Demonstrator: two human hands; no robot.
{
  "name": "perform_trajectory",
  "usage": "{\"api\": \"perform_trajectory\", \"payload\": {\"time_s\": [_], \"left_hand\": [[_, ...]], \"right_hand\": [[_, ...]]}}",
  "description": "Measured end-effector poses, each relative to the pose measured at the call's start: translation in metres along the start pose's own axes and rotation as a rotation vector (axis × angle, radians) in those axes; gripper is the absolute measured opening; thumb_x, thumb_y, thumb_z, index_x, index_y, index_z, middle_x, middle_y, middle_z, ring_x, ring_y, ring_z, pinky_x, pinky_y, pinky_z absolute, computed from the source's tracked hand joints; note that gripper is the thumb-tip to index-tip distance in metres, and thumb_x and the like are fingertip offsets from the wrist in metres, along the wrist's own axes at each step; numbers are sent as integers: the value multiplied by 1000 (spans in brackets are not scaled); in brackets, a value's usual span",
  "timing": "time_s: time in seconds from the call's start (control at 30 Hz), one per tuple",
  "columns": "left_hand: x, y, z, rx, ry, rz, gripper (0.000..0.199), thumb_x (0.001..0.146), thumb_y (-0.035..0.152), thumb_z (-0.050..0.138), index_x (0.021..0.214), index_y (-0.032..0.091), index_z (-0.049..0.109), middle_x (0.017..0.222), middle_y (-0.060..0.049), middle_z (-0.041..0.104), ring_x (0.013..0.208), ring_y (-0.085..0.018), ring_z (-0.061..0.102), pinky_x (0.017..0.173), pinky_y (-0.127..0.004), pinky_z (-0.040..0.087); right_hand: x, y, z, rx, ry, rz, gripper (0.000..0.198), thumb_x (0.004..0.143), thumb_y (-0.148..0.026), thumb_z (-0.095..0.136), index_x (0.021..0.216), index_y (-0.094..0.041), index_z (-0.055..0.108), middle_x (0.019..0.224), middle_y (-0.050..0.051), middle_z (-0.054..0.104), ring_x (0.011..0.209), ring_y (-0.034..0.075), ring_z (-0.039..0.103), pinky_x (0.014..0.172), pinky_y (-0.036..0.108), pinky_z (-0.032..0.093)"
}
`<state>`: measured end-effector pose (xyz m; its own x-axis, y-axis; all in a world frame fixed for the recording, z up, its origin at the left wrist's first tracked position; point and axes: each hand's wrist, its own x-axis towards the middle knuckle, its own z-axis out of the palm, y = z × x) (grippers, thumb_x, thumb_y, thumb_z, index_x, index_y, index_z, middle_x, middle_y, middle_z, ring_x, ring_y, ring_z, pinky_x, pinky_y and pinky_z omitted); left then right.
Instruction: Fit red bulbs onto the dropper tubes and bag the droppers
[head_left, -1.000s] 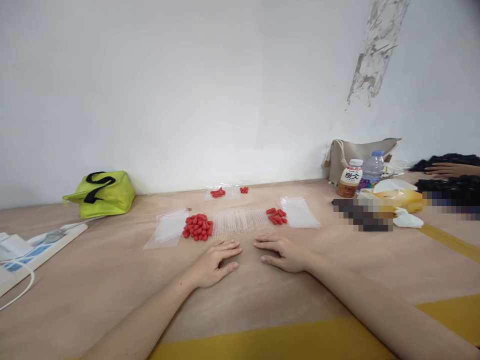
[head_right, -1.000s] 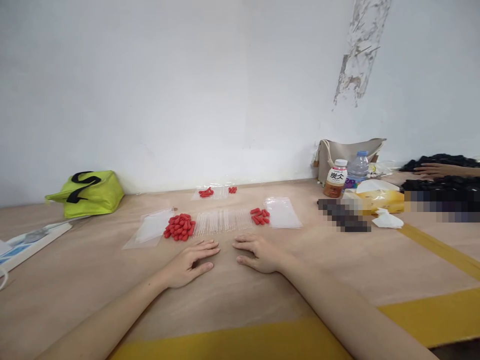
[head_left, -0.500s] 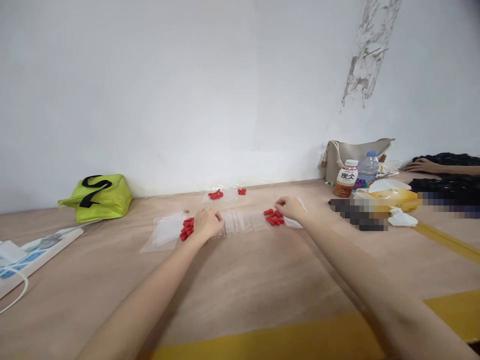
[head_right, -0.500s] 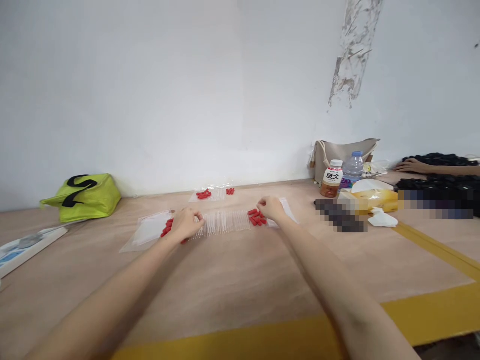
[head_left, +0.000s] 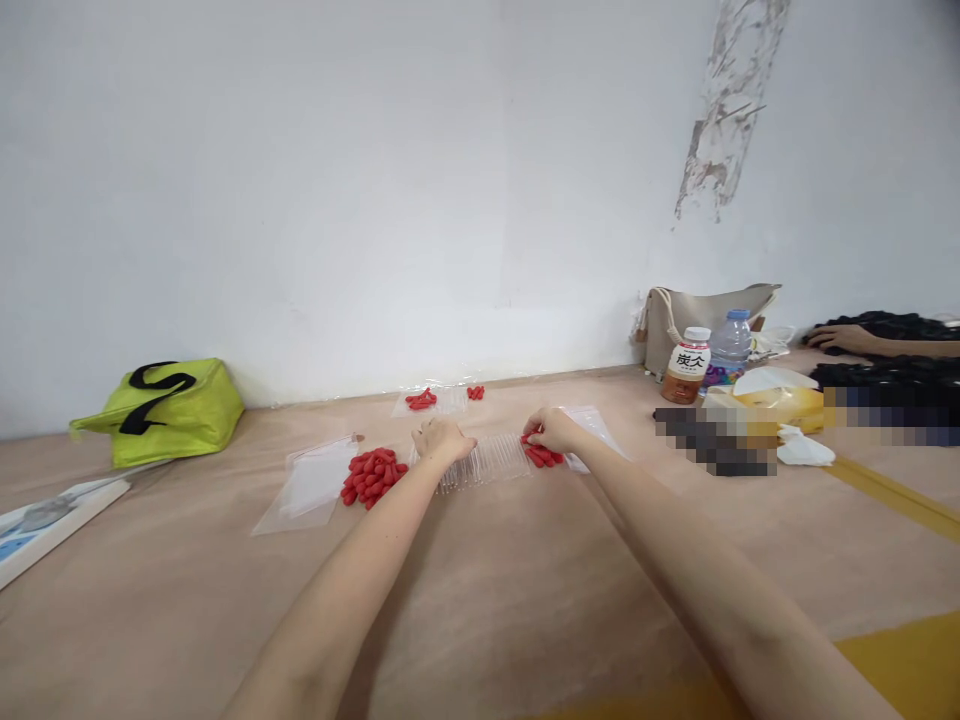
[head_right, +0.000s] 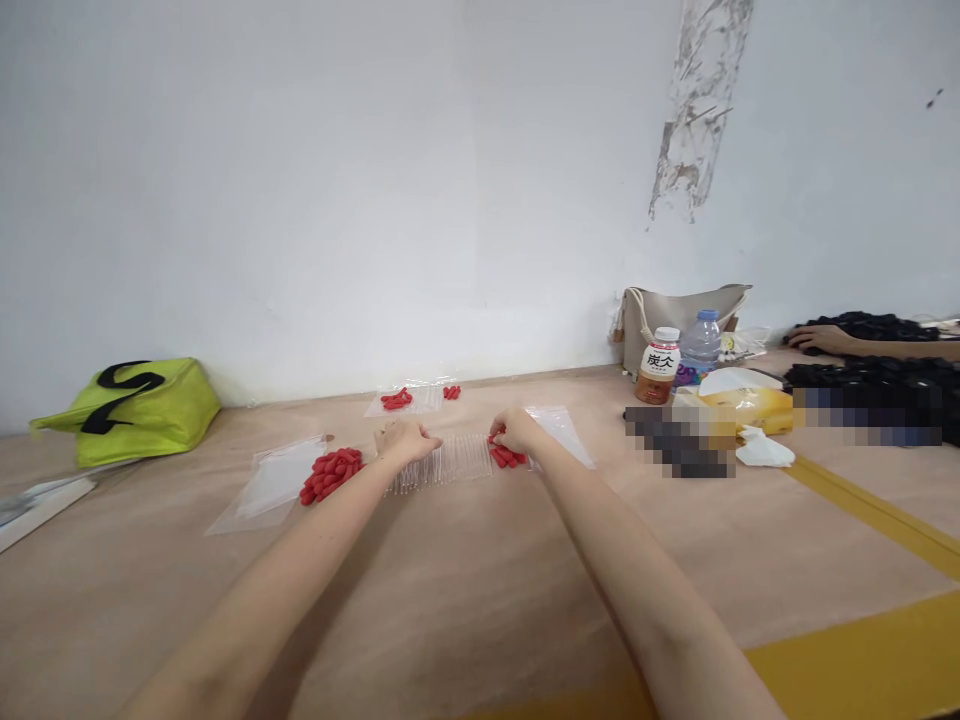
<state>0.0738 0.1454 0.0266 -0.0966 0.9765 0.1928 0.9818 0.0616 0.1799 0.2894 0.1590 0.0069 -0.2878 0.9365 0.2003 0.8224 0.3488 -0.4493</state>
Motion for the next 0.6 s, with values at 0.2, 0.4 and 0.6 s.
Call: {"api": "perform_trajectory", "payload": {"time_s": [0.2, 0.4, 0.6], "left_hand": [[3, 11, 1, 42, 17, 14, 34, 57, 52, 63, 71, 21, 66, 92, -12, 66, 100, -33, 51, 82, -42, 33], [-9, 19, 0, 68, 70, 51, 25, 61, 39, 63, 74, 18, 66, 98, -15, 64, 101, -33, 50, 83, -42, 31], [-4, 23, 2, -33, -43, 68, 21, 58, 33, 67, 74, 19, 67, 88, -14, 67, 101, -38, 50, 83, -50, 26]], "right_hand": [[-4, -2, -1, 28, 67, -51, 17, 66, -5, 55, 73, -15, 67, 77, 5, 65, 65, 12, 58, 58, 19, 42], [-12, -2, -1, 94, 241, -66, 22, 75, -9, 49, 89, -15, 65, 92, 8, 60, 79, 13, 58, 71, 22, 45], [-17, -1, 7, 158, 326, -26, 21, 77, -11, 48, 88, -15, 65, 89, 7, 57, 77, 12, 58, 72, 24, 45]]}}
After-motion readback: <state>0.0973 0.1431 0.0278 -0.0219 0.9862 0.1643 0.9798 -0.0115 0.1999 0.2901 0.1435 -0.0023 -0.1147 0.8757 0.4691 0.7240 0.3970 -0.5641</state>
